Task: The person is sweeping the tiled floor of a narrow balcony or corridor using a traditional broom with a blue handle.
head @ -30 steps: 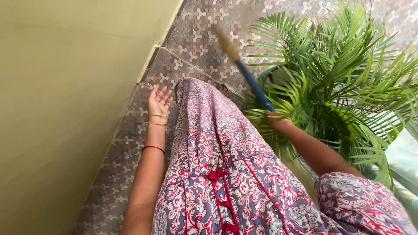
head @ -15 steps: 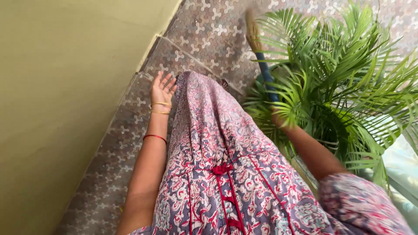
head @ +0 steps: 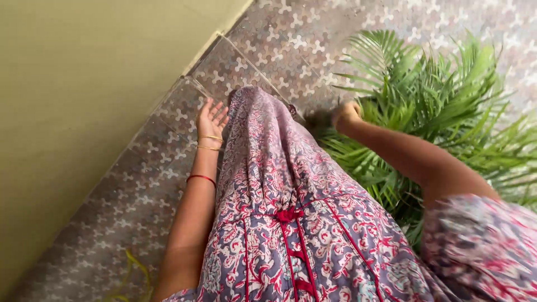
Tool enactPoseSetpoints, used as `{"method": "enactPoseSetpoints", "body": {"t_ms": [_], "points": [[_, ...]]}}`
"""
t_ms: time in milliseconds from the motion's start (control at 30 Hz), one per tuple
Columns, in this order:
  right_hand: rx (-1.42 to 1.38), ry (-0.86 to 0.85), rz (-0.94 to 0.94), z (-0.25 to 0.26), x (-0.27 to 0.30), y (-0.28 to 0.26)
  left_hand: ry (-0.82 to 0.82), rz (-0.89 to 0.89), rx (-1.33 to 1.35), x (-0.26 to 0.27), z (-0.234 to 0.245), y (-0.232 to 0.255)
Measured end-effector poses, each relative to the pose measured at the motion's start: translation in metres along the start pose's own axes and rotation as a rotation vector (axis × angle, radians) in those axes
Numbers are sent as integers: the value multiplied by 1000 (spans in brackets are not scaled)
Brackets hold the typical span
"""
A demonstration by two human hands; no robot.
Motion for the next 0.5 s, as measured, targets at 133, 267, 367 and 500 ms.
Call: {"method": "enactPoseSetpoints", "body": {"t_ms": [133, 267, 367, 500], "points": [[285, 301, 10, 92, -33, 53, -1, -50, 20, 3, 27, 2], [439, 385, -70, 140, -46, 101, 64, -28, 63, 9, 54, -6], [257, 469, -160, 159, -72, 109, 92, -60, 39, 22, 53, -3], [-229, 383, -275, 172, -61, 95, 141, -26, 88, 14, 75, -15]]}}
Point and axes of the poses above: each hand's wrist, its own x-axis away from the middle knuckle, its own z-axis out of the back of the hand, y = z × x, the point moved 10 cm from there along -x, towards the middle knuckle, and after that the axes turned 15 degrees about x, right-handed, at the moved point
